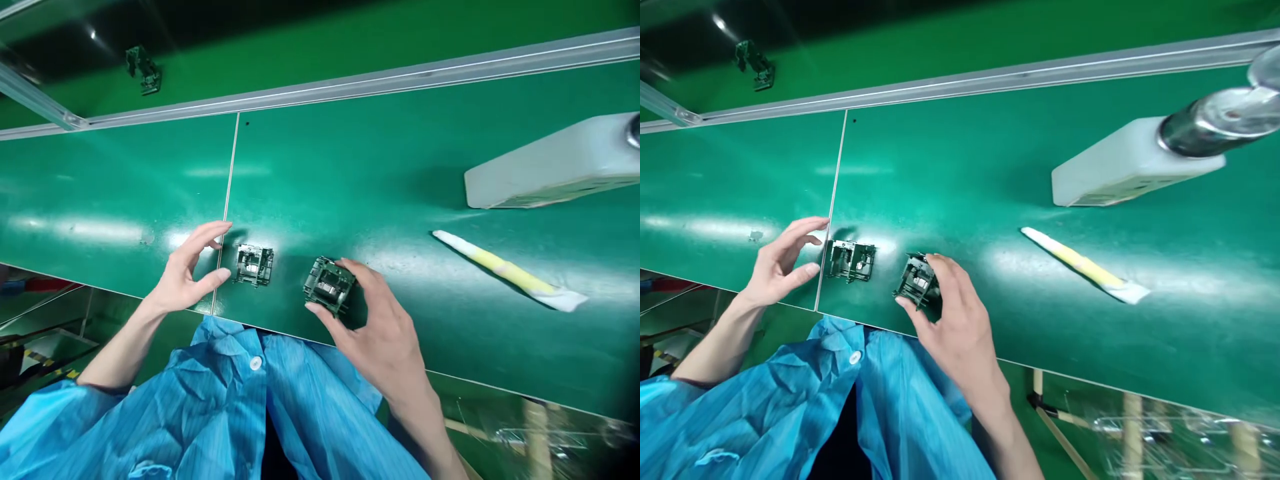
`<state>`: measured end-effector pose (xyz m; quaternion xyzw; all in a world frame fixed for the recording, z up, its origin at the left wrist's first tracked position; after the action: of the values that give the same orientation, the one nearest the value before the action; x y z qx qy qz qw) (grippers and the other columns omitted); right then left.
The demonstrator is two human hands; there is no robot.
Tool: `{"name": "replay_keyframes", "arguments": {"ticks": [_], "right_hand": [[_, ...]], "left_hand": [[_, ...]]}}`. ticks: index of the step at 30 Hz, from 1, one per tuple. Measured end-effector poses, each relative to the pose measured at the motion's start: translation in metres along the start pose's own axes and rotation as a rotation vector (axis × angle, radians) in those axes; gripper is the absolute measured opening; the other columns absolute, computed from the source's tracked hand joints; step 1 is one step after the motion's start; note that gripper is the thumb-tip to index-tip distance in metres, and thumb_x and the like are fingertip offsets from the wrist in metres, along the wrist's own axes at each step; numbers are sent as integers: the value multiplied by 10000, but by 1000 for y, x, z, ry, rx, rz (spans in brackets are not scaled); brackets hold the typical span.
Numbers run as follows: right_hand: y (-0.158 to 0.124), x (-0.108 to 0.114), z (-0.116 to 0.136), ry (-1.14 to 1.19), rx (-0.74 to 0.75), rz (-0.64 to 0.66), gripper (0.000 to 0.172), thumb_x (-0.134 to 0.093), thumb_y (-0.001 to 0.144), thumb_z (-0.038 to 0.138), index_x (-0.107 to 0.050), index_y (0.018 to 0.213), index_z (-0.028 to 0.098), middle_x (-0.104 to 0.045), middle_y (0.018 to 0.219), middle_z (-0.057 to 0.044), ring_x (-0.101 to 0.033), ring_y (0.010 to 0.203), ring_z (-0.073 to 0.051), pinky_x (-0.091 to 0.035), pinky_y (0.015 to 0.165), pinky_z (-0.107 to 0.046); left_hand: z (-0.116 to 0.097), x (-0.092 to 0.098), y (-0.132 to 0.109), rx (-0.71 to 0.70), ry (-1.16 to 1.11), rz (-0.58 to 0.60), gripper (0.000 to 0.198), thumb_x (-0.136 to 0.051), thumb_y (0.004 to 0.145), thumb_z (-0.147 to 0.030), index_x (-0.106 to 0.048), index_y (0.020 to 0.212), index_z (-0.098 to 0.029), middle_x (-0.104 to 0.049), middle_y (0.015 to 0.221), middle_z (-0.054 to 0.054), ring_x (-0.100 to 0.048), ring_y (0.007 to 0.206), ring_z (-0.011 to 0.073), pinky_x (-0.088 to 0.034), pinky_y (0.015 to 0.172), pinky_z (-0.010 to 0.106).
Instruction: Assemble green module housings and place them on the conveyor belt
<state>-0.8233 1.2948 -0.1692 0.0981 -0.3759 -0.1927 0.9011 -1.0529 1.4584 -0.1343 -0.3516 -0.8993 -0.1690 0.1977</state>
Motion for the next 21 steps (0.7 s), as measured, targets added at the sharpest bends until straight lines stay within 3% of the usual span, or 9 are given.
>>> {"name": "replay_keyframes", "arguments": {"ticks": [2, 4, 9, 15, 21], "right_hand": [[3, -7, 0, -16, -23, 48, 542, -605, 998, 416, -413, 1453, 192, -581, 1296, -158, -593, 1211, -315, -576, 974, -477], [9, -15, 6, -4, -34, 101, 600, -607, 993, 402, -356, 1498, 199, -560, 1334, -163, -572, 1240, -326, -564, 988, -507], [23, -27, 28, 34, 26, 180, 663, -616, 963, 282, -279, 1525, 179, -556, 1352, -176, -576, 1239, -331, -573, 977, -525], [31, 3, 61, -199, 246, 176, 525, -508, 987, 237, -367, 1463, 66, -559, 1335, -233, -594, 1198, -365, -605, 926, -483], [36, 23, 83, -368, 321, 212, 504, -478, 964, 201, -404, 1443, 64, -591, 1288, -238, -618, 1152, -375, -632, 764, -447]], "left_hand": [[15, 5, -5, 72, 48, 155, 819, -803, 771, -400, -433, 1492, -277, -485, 1508, 149, -465, 1385, 312, -512, 1014, 417], [21, 0, -7, 83, 92, 214, 910, -827, 740, -434, -383, 1518, -273, -476, 1514, 169, -463, 1389, 335, -476, 1065, 484], [21, -21, -7, 83, -13, 145, 618, -788, 796, -346, -568, 1362, -229, -638, 1325, 157, -610, 1212, 275, -526, 1002, 421], [24, -36, -13, 0, -446, 96, 624, -807, 787, -275, -561, 1360, -248, -642, 1337, 133, -635, 1221, 220, -531, 1025, 312], [19, -46, -14, 9, -567, 103, 646, -834, 759, -316, -552, 1333, -231, -624, 1350, 179, -698, 1104, 251, -594, 929, 345]]}}
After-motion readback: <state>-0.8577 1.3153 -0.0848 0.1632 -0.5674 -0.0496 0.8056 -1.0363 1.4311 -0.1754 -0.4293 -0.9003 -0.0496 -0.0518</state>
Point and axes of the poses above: each hand's wrist, its own y-axis towards the middle knuckle, its own x-axis out of the back of the hand, z = x × y, the point moved 1 cm from there along y, towards the middle knuckle
